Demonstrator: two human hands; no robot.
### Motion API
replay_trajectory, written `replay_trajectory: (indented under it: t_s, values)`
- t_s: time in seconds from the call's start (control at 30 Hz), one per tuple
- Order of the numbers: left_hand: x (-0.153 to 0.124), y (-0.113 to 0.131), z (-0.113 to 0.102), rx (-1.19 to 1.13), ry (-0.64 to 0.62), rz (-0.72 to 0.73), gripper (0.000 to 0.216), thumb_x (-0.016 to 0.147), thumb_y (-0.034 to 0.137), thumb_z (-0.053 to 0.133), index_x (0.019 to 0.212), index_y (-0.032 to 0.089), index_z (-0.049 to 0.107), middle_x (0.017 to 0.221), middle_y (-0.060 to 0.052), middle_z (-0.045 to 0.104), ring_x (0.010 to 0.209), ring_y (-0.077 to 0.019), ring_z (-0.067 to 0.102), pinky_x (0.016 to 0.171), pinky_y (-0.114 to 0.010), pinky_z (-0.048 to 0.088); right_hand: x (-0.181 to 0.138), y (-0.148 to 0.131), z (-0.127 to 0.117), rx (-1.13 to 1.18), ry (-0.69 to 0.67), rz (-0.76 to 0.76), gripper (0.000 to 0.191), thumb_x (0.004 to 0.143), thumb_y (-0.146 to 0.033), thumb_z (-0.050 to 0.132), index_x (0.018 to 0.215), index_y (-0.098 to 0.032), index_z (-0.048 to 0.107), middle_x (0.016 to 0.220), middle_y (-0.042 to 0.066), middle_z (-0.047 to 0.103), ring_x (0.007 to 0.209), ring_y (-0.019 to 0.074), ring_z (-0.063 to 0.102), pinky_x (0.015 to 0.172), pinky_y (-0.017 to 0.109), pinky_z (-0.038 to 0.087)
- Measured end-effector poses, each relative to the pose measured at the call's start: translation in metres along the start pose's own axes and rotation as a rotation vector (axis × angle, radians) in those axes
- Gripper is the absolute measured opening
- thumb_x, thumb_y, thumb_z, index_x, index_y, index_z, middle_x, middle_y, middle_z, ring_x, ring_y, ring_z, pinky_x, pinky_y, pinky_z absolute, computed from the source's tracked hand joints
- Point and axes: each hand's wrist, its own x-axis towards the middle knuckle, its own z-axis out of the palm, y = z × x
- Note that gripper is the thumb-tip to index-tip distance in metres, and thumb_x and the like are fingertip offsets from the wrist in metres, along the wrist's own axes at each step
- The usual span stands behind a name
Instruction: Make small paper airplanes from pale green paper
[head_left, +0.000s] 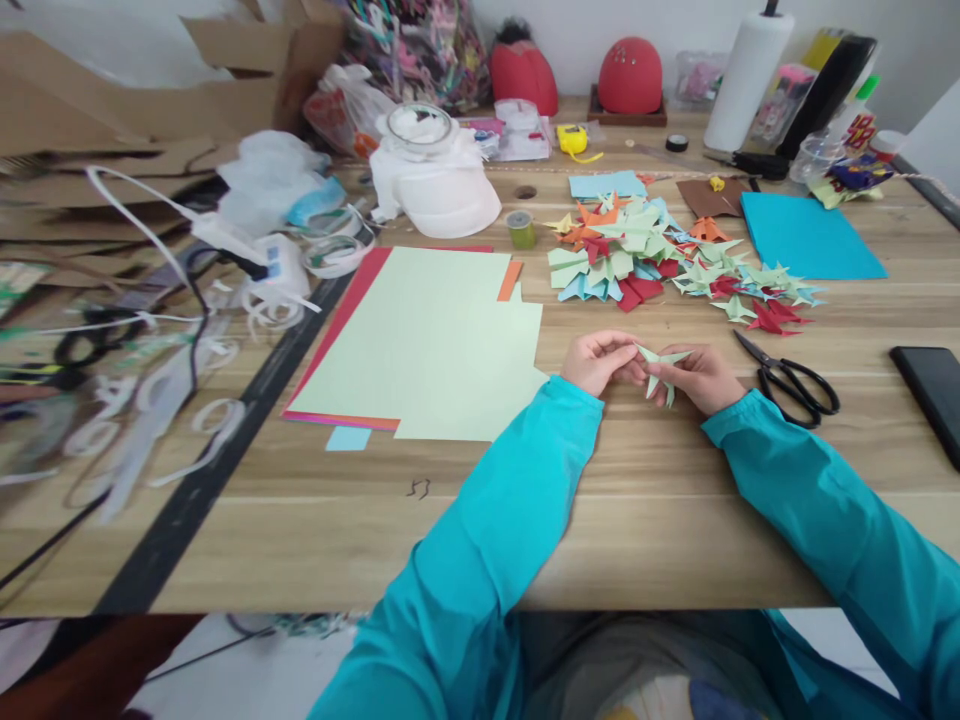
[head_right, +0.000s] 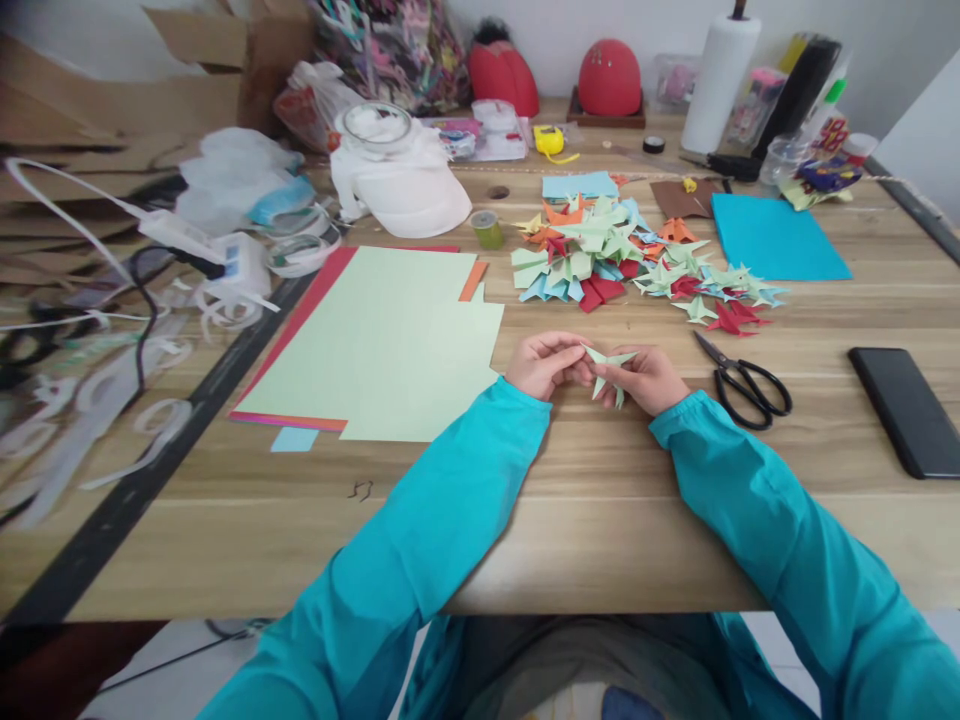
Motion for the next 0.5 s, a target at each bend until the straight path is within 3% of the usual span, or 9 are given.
replay_trajectory:
  t_s: [0.5]
  values:
    - [0.0022,-0.0024,0.0001,0.063,0.025,-0.023,0.024,0.062,0.028,0.072,0.066,0.010,0.058,0.055,0.000,0.061,0.039,-0.0089,0.055,0.041,-0.021,0.048,-0.0004,0.0008,0.0010,-0.016,0.017,0.009,0.041,0.064,-0.054,0.068,0.072,-0.014,0.063,0.058,0.005,0.067,0.045,0.0137,0.059,0.043,0.024,0.046]
